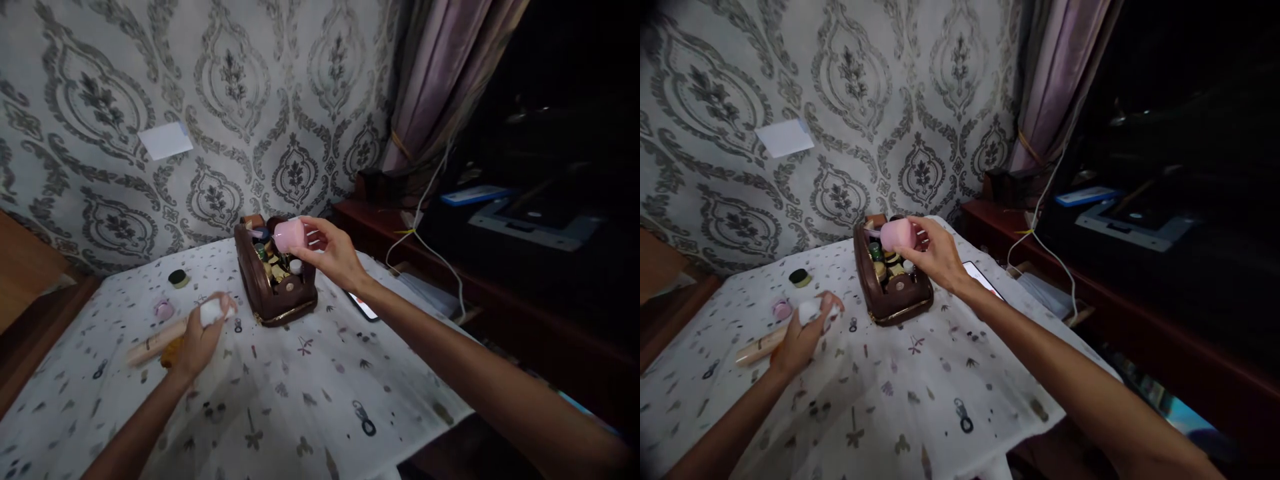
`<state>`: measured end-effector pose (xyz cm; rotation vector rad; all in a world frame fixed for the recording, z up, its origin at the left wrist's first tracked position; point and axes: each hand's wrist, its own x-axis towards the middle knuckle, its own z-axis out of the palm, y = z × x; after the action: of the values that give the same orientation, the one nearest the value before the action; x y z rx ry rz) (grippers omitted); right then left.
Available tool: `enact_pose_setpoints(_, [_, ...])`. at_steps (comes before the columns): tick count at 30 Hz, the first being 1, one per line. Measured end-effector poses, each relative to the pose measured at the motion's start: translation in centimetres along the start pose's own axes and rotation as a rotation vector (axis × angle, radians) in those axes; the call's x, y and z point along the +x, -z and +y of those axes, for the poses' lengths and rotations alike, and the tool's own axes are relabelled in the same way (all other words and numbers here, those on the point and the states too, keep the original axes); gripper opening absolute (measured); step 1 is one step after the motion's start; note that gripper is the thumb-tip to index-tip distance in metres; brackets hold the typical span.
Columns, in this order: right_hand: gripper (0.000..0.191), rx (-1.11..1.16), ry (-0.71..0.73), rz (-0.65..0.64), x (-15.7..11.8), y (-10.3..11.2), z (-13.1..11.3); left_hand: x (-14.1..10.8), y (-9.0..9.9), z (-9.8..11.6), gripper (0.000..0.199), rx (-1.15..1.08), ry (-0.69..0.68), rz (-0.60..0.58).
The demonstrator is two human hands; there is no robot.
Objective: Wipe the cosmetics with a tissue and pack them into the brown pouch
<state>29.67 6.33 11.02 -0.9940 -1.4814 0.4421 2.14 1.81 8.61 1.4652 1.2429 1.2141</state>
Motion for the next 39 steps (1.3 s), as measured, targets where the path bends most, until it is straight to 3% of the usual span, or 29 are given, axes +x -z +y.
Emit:
enact_pose_setpoints(2, [0.057,-0.002,-0.008,-0.005,0.3,-0.1,0.8,2.7,-0.6,1.9,0.005,0.159,-0.264,-0.072])
enact_pose_setpoints(4, [0.057,0.009,-0.019,-0.017,0.5,-0.3,1.4,5.4,-1.1,3.3,0.015,0.311,-0.506,-0.086])
enact_pose_setpoints(7, [0.056,0.053,-0.029,-0.013,1.0,-0.7,2.2,9.1,-1.9,4.7,0.052,0.539,-0.655,-0.182])
enact_pose_setpoints(9, [0.055,0.089,-0.030,-0.006,1.4,-0.7,2.3,10.9,-2.6,5.3,0.063,0.716,-0.715,-0.313])
enact_pose_setpoints(12, [0.054,0.136,-0.011,0.005,2.5,-0.3,2.0,13.0,-3.6,5.8,0.060,0.950,-0.740,-0.451])
enact_pose_setpoints(16, [0.056,0.223,-0.004,0.006,4.2,0.7,1.2,15.1,-4.3,6.2,0.056,1.097,-0.723,-0.558])
enact_pose_setpoints(22, [0.056,0.291,0.002,-0.026,6.2,0.9,0.7,16.9,-5.0,5.8,0.037,1.027,-0.579,-0.655])
enact_pose_setpoints(26, [0.054,0.254,-0.022,-0.056,6.8,0.3,0.6,16.7,-6.2,6.2,0.022,1.089,-0.577,-0.701])
enact_pose_setpoints(32, [0.060,0.208,-0.107,-0.133,6.6,-0.3,0.9,14.4,-7.2,8.7,0.035,1.690,-0.527,-0.729])
enact_pose_setpoints(39, [0.047,-0.042,-0.043,-0.206,6.9,-0.7,2.6,14.2,-6.2,8.2,0.037,1.609,-0.577,-0.658])
